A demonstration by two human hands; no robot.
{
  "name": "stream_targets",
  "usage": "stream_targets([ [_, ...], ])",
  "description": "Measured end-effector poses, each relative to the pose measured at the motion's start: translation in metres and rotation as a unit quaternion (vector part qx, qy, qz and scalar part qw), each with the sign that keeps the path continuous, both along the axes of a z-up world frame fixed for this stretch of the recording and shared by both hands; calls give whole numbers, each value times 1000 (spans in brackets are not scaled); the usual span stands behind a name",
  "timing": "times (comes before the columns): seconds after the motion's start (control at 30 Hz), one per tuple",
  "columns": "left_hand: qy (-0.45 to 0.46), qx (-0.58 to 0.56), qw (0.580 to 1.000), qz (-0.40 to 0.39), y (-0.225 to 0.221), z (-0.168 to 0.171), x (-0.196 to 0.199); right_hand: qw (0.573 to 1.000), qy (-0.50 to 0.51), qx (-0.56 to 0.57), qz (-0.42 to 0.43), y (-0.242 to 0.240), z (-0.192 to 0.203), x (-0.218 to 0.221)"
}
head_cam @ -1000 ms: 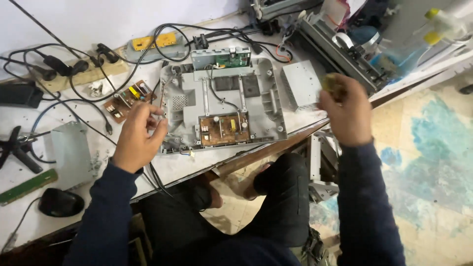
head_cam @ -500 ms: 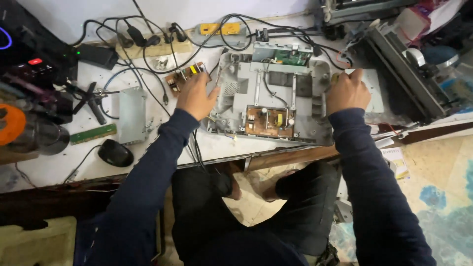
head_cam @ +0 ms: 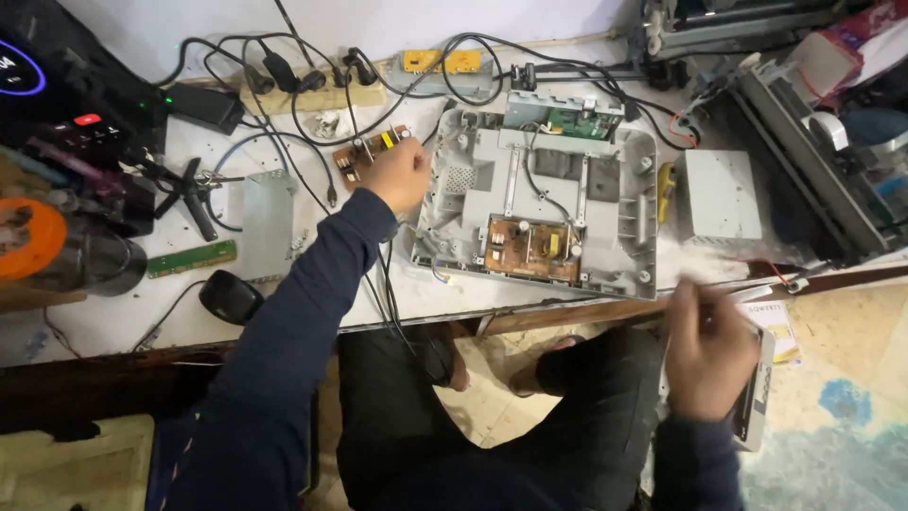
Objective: A person disassembles an electronic device by removing screws with a screwdriver and extracting internal components.
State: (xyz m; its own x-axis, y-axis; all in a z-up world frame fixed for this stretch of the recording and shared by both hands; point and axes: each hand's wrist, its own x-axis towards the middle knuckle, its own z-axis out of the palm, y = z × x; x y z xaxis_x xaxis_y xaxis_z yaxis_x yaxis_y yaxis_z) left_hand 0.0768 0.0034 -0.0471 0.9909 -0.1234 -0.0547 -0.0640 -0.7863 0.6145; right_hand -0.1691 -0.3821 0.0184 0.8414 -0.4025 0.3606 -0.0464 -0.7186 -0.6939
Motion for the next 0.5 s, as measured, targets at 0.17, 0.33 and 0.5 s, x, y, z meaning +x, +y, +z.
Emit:
stream_targets([
  [0.17, 64, -89, 992, 61, -13, 61, -2, 847, 177, 494, 83, 48, -52, -14],
  [0.33, 70, -97, 990, 70, -2, 26, 27, 799, 168, 570, 91, 69, -60, 15],
  [0.5, 51, -51, 997, 10, 0, 54, -18, 807, 171, 565, 32, 57, -64, 23],
])
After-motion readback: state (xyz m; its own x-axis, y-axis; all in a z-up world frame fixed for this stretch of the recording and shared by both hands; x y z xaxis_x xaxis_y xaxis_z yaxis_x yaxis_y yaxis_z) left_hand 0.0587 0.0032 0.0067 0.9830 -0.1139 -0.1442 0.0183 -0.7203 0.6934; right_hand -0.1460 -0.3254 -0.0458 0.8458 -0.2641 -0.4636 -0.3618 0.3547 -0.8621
